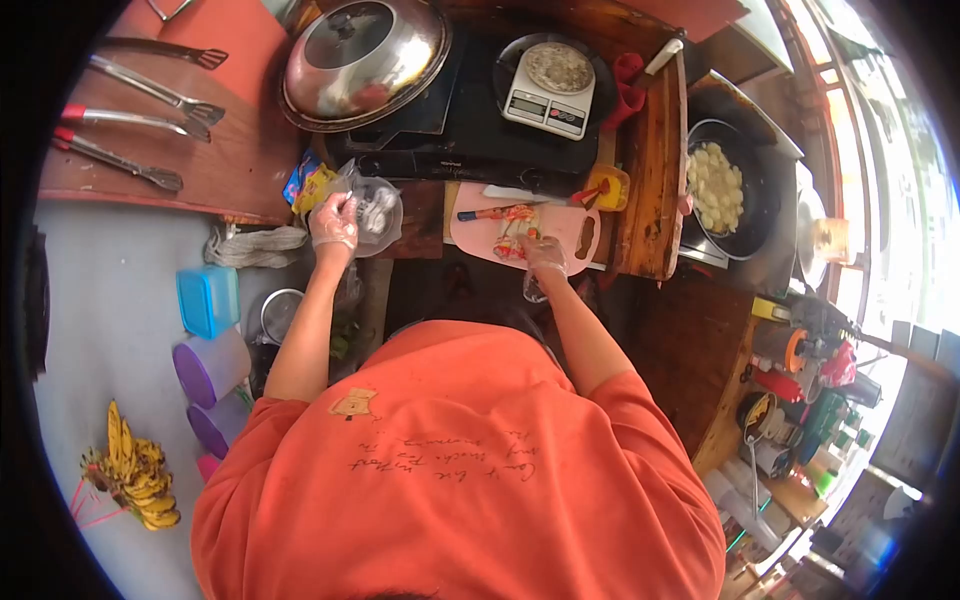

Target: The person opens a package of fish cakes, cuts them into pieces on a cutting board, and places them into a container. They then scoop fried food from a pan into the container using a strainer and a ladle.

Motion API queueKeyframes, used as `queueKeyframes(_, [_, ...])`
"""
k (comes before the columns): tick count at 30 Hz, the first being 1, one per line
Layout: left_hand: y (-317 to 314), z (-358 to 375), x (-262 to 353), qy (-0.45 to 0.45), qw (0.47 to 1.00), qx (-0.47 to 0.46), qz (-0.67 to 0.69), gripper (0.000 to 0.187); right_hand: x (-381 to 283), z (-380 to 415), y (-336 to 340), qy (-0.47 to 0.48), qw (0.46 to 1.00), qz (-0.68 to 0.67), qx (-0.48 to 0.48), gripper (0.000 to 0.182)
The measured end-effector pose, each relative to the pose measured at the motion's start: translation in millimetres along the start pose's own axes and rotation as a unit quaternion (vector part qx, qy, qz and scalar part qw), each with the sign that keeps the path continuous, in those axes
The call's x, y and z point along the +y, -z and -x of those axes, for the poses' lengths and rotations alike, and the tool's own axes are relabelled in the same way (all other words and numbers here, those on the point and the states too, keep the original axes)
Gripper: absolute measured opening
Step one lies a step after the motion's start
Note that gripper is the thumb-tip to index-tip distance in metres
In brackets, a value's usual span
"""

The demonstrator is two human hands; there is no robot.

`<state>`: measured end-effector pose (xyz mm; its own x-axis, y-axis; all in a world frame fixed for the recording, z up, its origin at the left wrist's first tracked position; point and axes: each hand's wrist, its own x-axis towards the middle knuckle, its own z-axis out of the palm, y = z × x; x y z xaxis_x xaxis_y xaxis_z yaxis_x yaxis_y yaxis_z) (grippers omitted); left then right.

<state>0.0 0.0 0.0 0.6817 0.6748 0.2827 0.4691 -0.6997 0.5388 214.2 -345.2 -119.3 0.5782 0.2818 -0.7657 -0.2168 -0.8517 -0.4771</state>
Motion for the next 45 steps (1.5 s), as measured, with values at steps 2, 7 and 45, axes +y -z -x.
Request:
queueKeyframes(2, [-15,2,-19,0.018,1.000,-0.019,0.002,0.013,-4,0,-3,0.173,0.954,0.220,0.110,0.061])
queueKeyframes(7, [13,-4,-12,0.052,0.995,-0.060,-0.060,0.019,-46,17,-9,0.012,0.989,0.042,0.142,0.049])
queueKeyframes(45, [-55,7,252,0.105,0.832,-0.297,0.456,0.034,-62,161,58,0.315,0.816,-0.483,0.026,0.028])
